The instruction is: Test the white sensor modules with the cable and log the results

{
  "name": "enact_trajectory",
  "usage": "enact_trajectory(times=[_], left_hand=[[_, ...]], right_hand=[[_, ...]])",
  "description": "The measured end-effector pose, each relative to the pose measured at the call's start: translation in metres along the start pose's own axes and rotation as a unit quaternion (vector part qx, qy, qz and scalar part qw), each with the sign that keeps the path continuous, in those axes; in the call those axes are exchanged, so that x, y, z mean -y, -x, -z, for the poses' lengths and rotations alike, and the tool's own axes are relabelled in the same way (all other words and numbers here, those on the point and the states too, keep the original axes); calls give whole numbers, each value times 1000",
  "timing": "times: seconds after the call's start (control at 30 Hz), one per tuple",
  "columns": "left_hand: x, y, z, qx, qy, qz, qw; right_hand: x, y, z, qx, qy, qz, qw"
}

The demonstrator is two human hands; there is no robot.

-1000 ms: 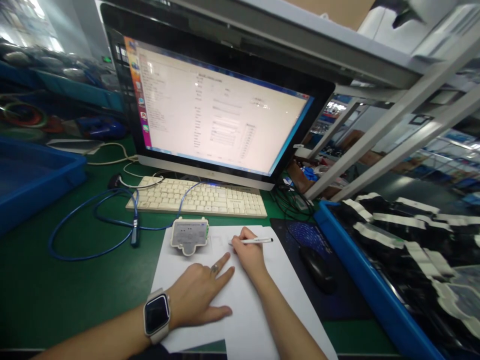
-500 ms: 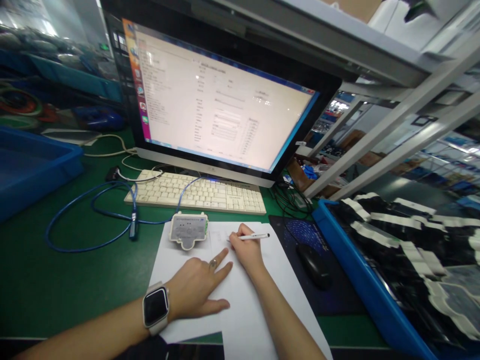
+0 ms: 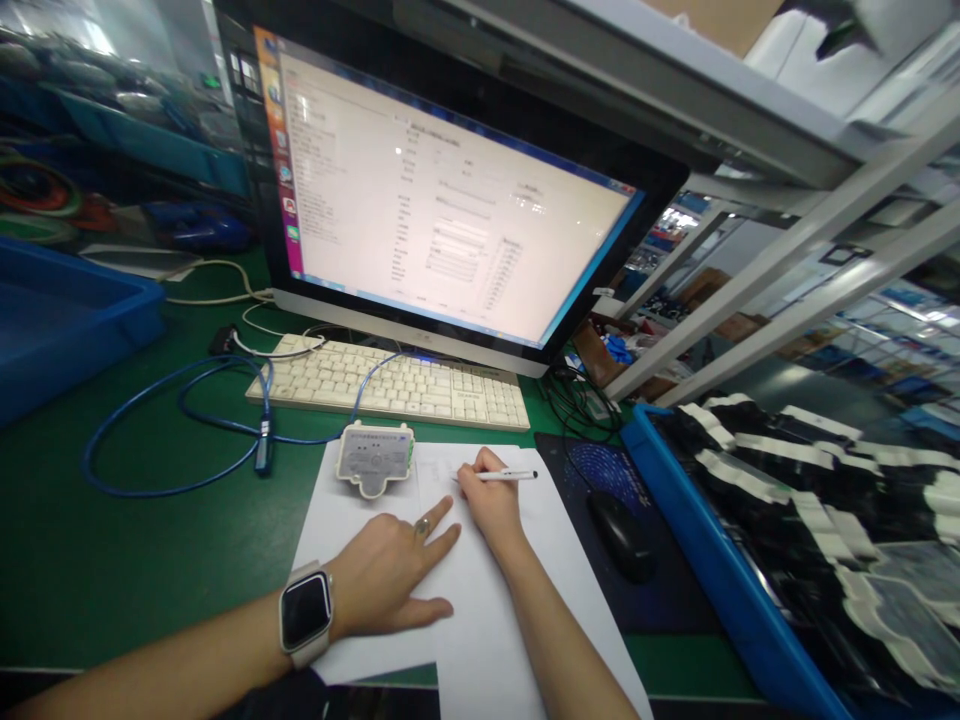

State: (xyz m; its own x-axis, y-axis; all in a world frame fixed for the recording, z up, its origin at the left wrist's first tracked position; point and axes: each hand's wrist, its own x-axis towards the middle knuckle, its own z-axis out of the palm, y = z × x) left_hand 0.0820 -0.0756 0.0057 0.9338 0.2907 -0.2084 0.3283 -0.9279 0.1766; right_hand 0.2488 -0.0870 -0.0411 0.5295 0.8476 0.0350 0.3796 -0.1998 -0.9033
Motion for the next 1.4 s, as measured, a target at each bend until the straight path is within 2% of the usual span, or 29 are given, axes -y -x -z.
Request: enact_trajectory(times=[0.8,0.97,1.13,1.2,1.23,1.3,1.37,1.4], left_hand=[[0,-1,1,10,5,1,1000],[1,0,1,2,9,3,1000],[1,1,-3,-15,2,-2,1000],[2,3,-2,-45,-6,-14,999],[4,5,1,-79,-14,-17,997],[11,10,10,-193,-36,2,981],[21,17,23,-309,-63,57,947],[27,20,29,-343,-78,88,932]], right_hand=[[-4,0,0,-24,-13,12,1000],[-1,0,0,-28,-56,-5,998],[-4,-6,1,-61,-156,-53,984],[-6,-10,1,-85,-206,-79,972],[-7,-12,1,-95,-232,-93,964],[-7,-15,2,-110,-287,-117,944],[-5,-17,3,-110,-340,-137,924],[-3,-18,4,-108,-363,-146,914]])
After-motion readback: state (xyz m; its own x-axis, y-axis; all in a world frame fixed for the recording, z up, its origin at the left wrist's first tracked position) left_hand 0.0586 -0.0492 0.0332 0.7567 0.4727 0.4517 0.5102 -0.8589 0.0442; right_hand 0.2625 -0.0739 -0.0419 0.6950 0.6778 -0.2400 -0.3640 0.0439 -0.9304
